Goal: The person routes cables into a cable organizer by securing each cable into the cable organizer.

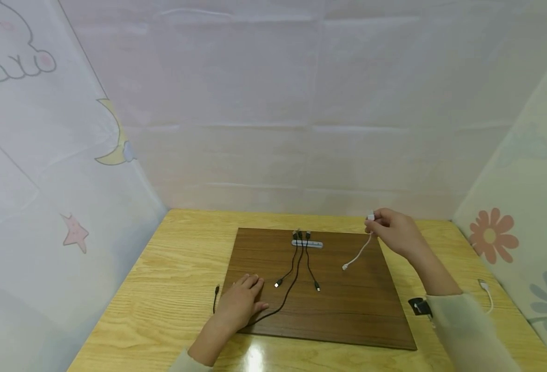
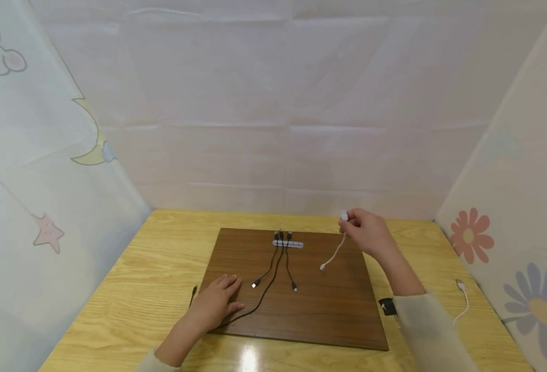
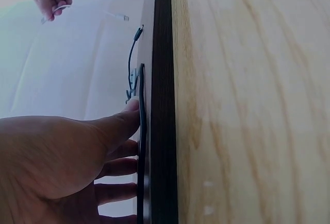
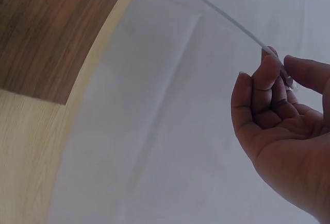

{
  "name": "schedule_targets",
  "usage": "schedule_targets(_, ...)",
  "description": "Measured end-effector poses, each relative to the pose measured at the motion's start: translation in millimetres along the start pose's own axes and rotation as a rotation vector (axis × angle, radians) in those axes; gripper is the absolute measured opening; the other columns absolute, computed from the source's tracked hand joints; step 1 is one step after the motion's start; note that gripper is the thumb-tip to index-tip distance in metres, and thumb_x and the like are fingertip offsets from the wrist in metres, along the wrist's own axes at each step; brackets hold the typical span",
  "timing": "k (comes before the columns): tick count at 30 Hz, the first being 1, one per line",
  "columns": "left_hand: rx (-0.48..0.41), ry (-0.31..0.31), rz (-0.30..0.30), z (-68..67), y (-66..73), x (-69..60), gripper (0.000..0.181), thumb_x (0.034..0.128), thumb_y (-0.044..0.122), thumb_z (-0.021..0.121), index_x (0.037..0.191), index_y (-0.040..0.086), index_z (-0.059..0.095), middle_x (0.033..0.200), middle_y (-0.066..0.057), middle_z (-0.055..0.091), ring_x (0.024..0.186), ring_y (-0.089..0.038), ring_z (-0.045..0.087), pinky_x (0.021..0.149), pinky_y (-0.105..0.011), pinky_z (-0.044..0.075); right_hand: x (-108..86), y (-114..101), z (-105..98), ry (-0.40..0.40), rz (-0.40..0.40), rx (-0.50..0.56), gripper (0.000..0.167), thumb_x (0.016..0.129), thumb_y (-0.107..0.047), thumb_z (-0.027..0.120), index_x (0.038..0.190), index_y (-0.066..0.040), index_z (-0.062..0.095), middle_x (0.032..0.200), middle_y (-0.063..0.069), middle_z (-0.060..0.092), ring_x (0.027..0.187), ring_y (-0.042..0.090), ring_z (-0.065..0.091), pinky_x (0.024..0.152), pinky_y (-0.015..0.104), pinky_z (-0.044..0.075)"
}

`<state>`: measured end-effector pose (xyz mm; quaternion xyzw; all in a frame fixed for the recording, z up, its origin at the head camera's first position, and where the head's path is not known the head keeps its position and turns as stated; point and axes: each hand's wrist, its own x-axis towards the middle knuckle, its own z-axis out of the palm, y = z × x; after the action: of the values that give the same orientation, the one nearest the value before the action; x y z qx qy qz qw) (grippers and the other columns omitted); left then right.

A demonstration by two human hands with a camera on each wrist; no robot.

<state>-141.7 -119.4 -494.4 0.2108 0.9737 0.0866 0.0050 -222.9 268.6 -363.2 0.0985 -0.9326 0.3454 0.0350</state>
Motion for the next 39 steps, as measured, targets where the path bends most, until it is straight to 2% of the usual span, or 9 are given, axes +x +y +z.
schedule_targets(9,-0.009,-0.008,-0.003,2.2,-2.1,1.2,0.066,0.0943,0.047,0.065,0.145,0.006,0.055,0.149,-0.014,0.053,0.139,-0.038,0.047,0.107,-0.055,0.045,2.9,-8.5,12.0,-0.032,0.004,0.112,0.032,0.105,-0.034,0.056,0.115,-0.004,0.063,0.098,0.006,0.073,0.088,0.019,0.067,0.08,0.037,0.055)
schedule_targets(16,0.026,-0.026,0.019,0.0,-2.5,1.5,0.064,0.0965,0.049,0.062,0.145,0.007,0.055,0.148,-0.013,0.053,0.138,-0.037,0.048,0.106,-0.053,0.046,6.8,-12.8,21.2,-0.072,0.003,0.251,0.03,0.106,-0.025,0.055,0.123,-0.001,0.063,0.111,0.014,0.072,0.096,0.019,0.07,0.085,0.029,0.057)
schedule_targets(20,0.022,-0.045,0.032,-6.0,-2.9,3.2,0.061,0.0972,0.046,0.063,0.144,0.007,0.056,0.147,-0.013,0.054,0.137,-0.037,0.049,0.106,-0.05,0.047,9.1,-15.3,25.6,-0.099,0.007,0.303,0.035,0.106,-0.027,0.056,0.128,-0.001,0.062,0.113,0.014,0.072,0.098,0.016,0.071,0.095,0.038,0.055)
schedule_targets(24,0.029,-0.073,0.033,-13.4,-2.2,6.9,0.054,0.0993,0.039,0.063,0.142,0.006,0.058,0.145,-0.013,0.056,0.135,-0.035,0.051,0.106,-0.047,0.048,9.8,-18.2,29.1,-0.112,-0.009,0.322,0.037,0.105,-0.028,0.056,0.13,-0.002,0.061,0.113,0.011,0.073,0.102,0.022,0.072,0.102,0.05,0.05)
schedule_targets(26,0.031,-0.078,0.025,-17.3,-0.8,10.1,0.048,0.1006,0.035,0.062,0.139,0.006,0.061,0.142,-0.012,0.058,0.132,-0.034,0.054,0.104,-0.045,0.05,10.0,-20.0,30.9,-0.107,-0.021,0.322,0.035,0.105,-0.027,0.056,0.129,-0.002,0.062,0.114,0.013,0.073,0.104,0.026,0.072,0.102,0.053,0.049)
schedule_targets(28,0.021,-0.079,0.007,-20.4,1.4,14.6,0.041,0.1016,0.03,0.062,0.135,0.006,0.064,0.137,-0.011,0.062,0.127,-0.032,0.057,0.101,-0.045,0.051,10.1,-22.2,32.6,-0.1,-0.036,0.317,0.032,0.105,-0.025,0.057,0.127,-0.002,0.062,0.114,0.015,0.073,0.104,0.029,0.072,0.099,0.048,0.052)
schedule_targets(33,-0.008,-0.027,-0.032,-23.7,12.2,27.9,0.023,0.1018,0.023,0.062,0.117,0.009,0.072,0.117,-0.008,0.069,0.108,-0.028,0.067,0.086,-0.041,0.058,11.0,-27.7,36.7,-0.082,-0.085,0.315,0.027,0.104,-0.02,0.058,0.12,0.001,0.063,0.111,0.017,0.073,0.098,0.026,0.071,0.086,0.028,0.057)
schedule_targets(35,-0.03,0.01,-0.032,-23.3,18.0,34.0,0.02,0.1019,0.022,0.062,0.113,0.01,0.073,0.111,-0.007,0.07,0.101,-0.026,0.068,0.081,-0.04,0.059,11.7,-29.6,38.3,-0.079,-0.1,0.316,0.026,0.104,-0.019,0.058,0.119,0.001,0.064,0.109,0.016,0.074,0.097,0.025,0.071,0.084,0.024,0.056)
schedule_targets(39,-0.108,0.094,-0.005,-21.9,32.1,49.2,0.027,0.1031,0.023,0.06,0.122,0.005,0.07,0.115,-0.009,0.07,0.106,-0.026,0.068,0.087,-0.039,0.058,13.6,-32.5,42.1,-0.075,-0.11,0.326,0.025,0.104,-0.02,0.06,0.116,0.001,0.064,0.107,0.014,0.074,0.098,0.029,0.071,0.084,0.025,0.057)
